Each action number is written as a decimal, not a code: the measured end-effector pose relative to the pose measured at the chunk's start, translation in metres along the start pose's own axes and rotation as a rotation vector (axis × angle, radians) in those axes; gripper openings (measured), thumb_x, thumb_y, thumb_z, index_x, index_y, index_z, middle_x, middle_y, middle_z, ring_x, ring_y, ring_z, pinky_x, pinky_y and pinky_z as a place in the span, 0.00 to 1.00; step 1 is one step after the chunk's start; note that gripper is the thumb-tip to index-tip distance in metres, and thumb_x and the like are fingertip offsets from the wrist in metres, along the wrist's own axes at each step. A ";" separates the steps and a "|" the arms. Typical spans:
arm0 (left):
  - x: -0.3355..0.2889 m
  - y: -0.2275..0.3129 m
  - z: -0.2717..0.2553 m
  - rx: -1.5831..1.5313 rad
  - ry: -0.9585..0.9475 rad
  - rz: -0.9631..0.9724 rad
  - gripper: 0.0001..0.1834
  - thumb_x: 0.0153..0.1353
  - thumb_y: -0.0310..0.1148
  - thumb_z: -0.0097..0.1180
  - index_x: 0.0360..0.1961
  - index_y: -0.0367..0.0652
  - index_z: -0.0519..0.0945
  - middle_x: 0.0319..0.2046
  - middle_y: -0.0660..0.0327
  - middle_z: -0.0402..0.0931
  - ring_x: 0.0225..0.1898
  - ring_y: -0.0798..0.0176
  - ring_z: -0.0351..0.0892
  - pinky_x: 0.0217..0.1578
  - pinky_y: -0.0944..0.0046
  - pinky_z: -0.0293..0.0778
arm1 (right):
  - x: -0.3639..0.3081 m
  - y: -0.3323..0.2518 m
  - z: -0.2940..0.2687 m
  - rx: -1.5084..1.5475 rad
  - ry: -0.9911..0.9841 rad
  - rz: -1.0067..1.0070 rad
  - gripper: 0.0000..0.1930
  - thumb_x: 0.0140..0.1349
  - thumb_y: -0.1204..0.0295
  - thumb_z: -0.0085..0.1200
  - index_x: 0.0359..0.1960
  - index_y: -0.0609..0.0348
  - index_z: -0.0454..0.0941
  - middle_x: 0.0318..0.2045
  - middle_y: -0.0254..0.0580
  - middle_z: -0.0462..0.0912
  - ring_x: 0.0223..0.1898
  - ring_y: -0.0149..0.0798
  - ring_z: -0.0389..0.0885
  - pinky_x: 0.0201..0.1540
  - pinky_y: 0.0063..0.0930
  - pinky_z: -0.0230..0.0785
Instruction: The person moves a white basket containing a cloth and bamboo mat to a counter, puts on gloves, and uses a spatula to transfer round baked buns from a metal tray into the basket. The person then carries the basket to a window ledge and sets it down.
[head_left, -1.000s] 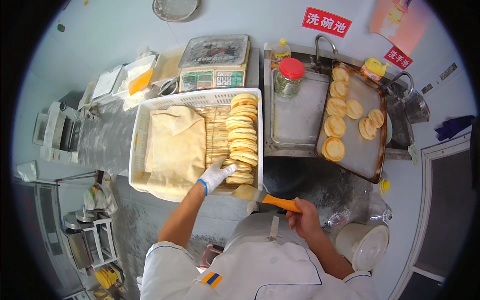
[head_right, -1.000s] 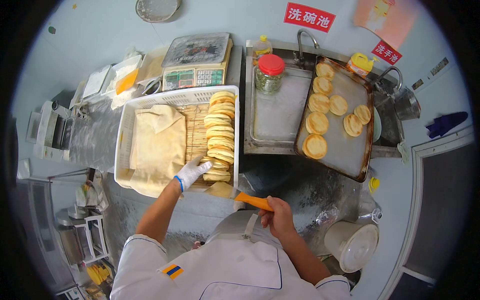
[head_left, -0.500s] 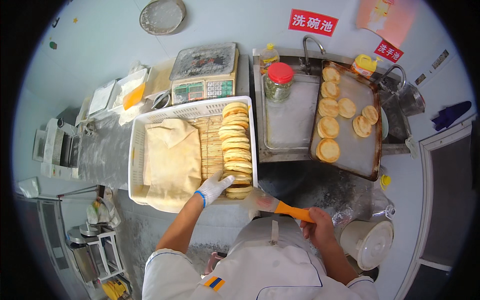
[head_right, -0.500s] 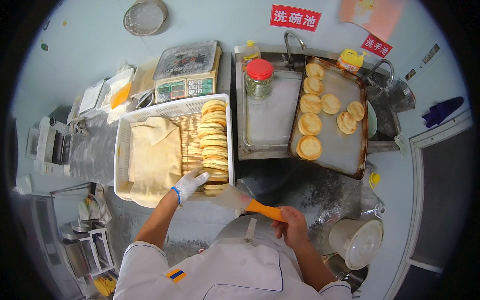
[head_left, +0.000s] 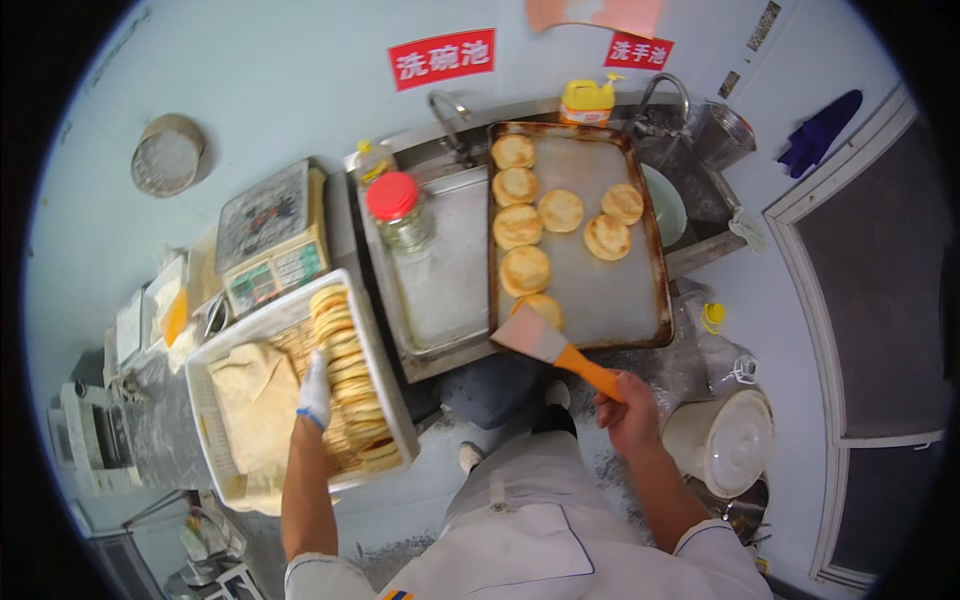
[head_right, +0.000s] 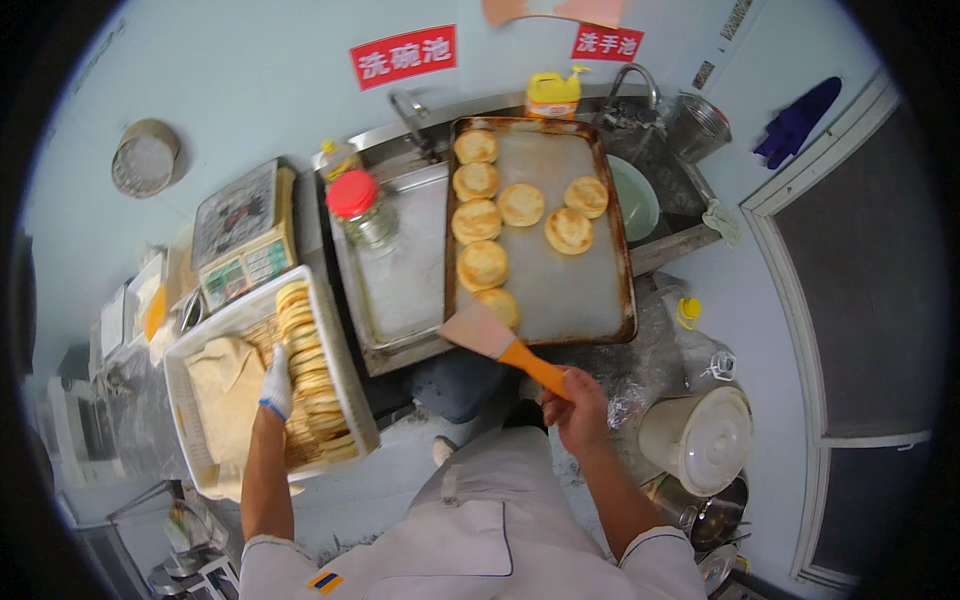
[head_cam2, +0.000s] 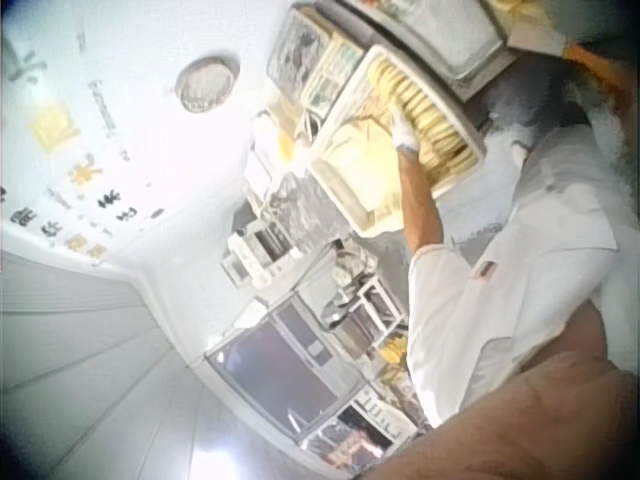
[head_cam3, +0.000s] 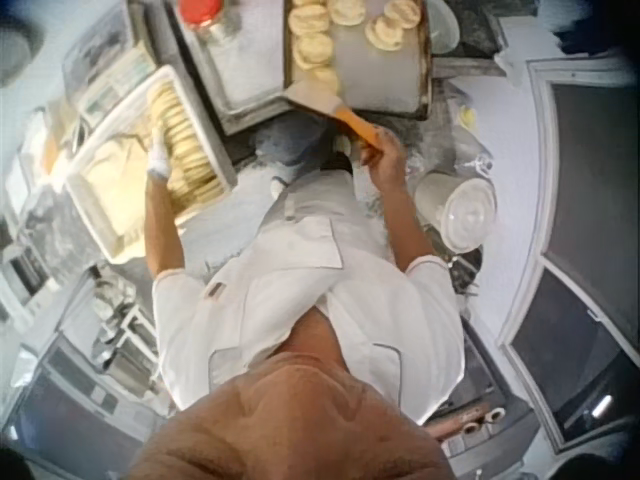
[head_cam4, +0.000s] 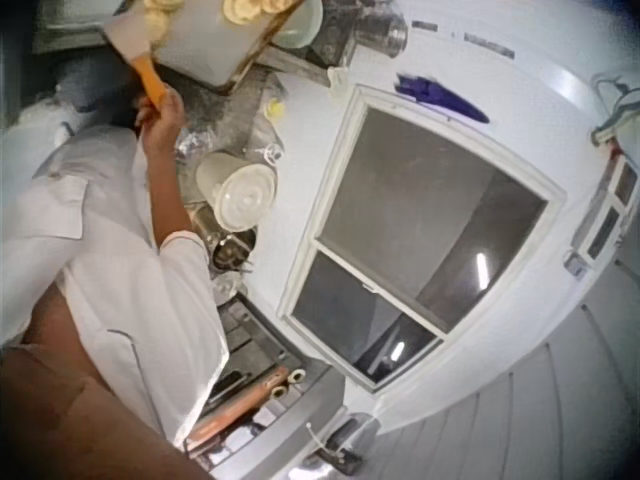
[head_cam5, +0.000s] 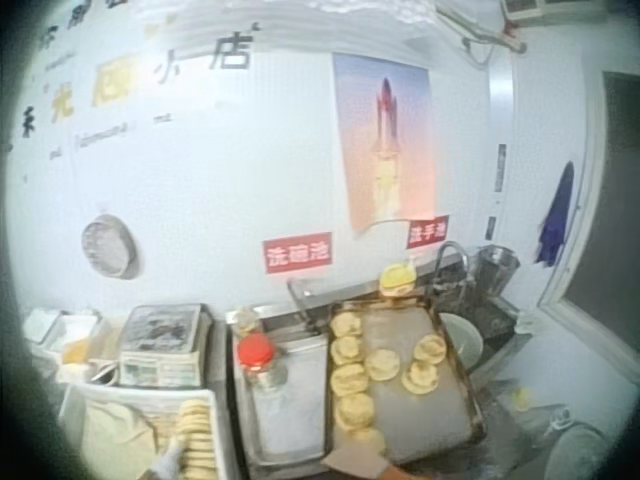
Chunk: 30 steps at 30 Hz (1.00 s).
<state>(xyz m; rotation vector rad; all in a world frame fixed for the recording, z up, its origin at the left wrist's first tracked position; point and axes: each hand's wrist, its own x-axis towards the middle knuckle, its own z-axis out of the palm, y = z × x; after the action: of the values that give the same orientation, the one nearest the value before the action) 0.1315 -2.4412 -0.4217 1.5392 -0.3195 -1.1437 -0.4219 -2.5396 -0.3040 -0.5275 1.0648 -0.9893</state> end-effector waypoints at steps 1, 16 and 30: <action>0.000 0.000 -0.001 0.038 0.031 0.071 0.38 0.79 0.57 0.42 0.74 0.34 0.67 0.69 0.56 0.70 0.68 0.61 0.68 0.70 0.61 0.63 | 0.019 -0.015 -0.020 -0.006 0.072 -0.025 0.18 0.77 0.58 0.50 0.55 0.61 0.77 0.30 0.45 0.84 0.19 0.33 0.78 0.21 0.27 0.72; 0.048 0.093 0.567 1.099 -0.373 0.764 0.40 0.69 0.50 0.57 0.72 0.31 0.65 0.73 0.35 0.61 0.73 0.36 0.63 0.72 0.49 0.62 | 0.208 -0.184 -0.171 -0.736 0.241 -0.180 0.15 0.74 0.66 0.54 0.54 0.64 0.79 0.27 0.38 0.82 0.18 0.25 0.74 0.20 0.21 0.68; 0.095 0.025 0.669 1.290 -0.316 0.935 0.30 0.62 0.46 0.59 0.57 0.32 0.77 0.53 0.48 0.77 0.53 0.45 0.79 0.55 0.50 0.76 | 0.260 -0.166 -0.164 -0.709 0.272 -0.147 0.17 0.76 0.64 0.52 0.57 0.66 0.77 0.31 0.42 0.83 0.19 0.25 0.75 0.22 0.21 0.70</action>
<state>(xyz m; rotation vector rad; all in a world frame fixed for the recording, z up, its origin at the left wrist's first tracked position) -0.3404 -2.9232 -0.3738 1.8207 -2.0358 -0.3164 -0.6019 -2.8319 -0.3694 -1.0794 1.6495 -0.8048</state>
